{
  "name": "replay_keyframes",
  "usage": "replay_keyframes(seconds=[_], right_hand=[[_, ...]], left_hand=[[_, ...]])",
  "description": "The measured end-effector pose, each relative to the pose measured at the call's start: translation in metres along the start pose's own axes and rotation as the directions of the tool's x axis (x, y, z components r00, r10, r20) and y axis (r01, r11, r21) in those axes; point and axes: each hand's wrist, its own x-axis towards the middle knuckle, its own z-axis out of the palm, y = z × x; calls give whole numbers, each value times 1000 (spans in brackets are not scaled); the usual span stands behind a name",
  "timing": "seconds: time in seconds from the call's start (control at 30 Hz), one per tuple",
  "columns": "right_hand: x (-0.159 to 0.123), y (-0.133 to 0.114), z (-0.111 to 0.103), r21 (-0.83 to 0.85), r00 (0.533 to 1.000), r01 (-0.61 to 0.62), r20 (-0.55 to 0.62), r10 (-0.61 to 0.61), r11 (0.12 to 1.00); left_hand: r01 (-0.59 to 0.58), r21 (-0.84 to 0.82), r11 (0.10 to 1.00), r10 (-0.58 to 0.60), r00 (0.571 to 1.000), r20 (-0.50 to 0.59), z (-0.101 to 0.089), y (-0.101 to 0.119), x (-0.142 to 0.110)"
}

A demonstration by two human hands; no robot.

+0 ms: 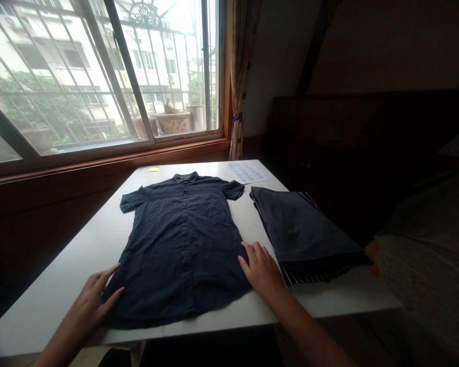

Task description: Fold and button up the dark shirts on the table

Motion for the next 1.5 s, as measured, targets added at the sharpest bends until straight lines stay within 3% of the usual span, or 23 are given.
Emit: replay_keyframes(seconds=[0.13, 0.3, 0.43, 0.57, 0.63, 0.7, 0.8, 0.9, 1.03, 1.1, 1.2, 1.3, 1.4, 1.5], right_hand=[[-9, 9, -4, 136, 993, -59, 109, 44, 989], [-13, 7, -14, 259, 993, -65, 117, 36, 964], [-6, -2, -23, 430, 983, -114, 178, 40, 896], [6, -5, -28, 466, 931, -283, 345, 121, 838], [12, -5, -28, 506, 914, -311, 391, 107, 804], [16, -4, -27, 612, 920, -318, 383, 80, 725], [21, -5, -26, 755, 902, -414, 416, 116, 509], [21, -7, -30, 756, 826, -561, 540, 162, 338], [17, -5, -37, 711, 743, -667, 656, 131, 224], [15, 0, -36, 699, 748, -660, 647, 150, 276], [10, 8, -33, 650, 785, -602, 590, 192, 464], [1, 12, -35, 603, 818, -522, 554, 154, 604], [-10, 10, -44, 595, 829, -450, 556, 64, 666], [-19, 5, -57, 598, 825, -392, 565, -21, 699]], left_hand=[[218, -119, 969, -200, 969, 142, -11, -2, 4], [427, -188, 884, -332, 858, 392, -26, -2, 8], [440, -193, 877, -343, 854, 391, -32, 2, 6], [451, -273, 850, -324, 855, 405, -33, 7, 5], [470, -336, 816, -334, 859, 389, -33, 12, 7], [491, -395, 776, -366, 861, 352, -34, 17, 10], [524, -444, 727, -427, 851, 305, -34, 21, 15], [546, -428, 721, -458, 838, 297, -31, 20, 19], [540, -361, 761, -447, 838, 312, -29, 12, 18], [510, -331, 794, -419, 853, 311, -30, 7, 16], [473, -281, 835, -378, 864, 332, -34, 1, 11], [453, -240, 859, -372, 873, 315, -39, -4, 4], [446, -222, 867, -384, 882, 274, -45, -10, -5], [456, -212, 864, -383, 870, 312, -51, -18, -15]])
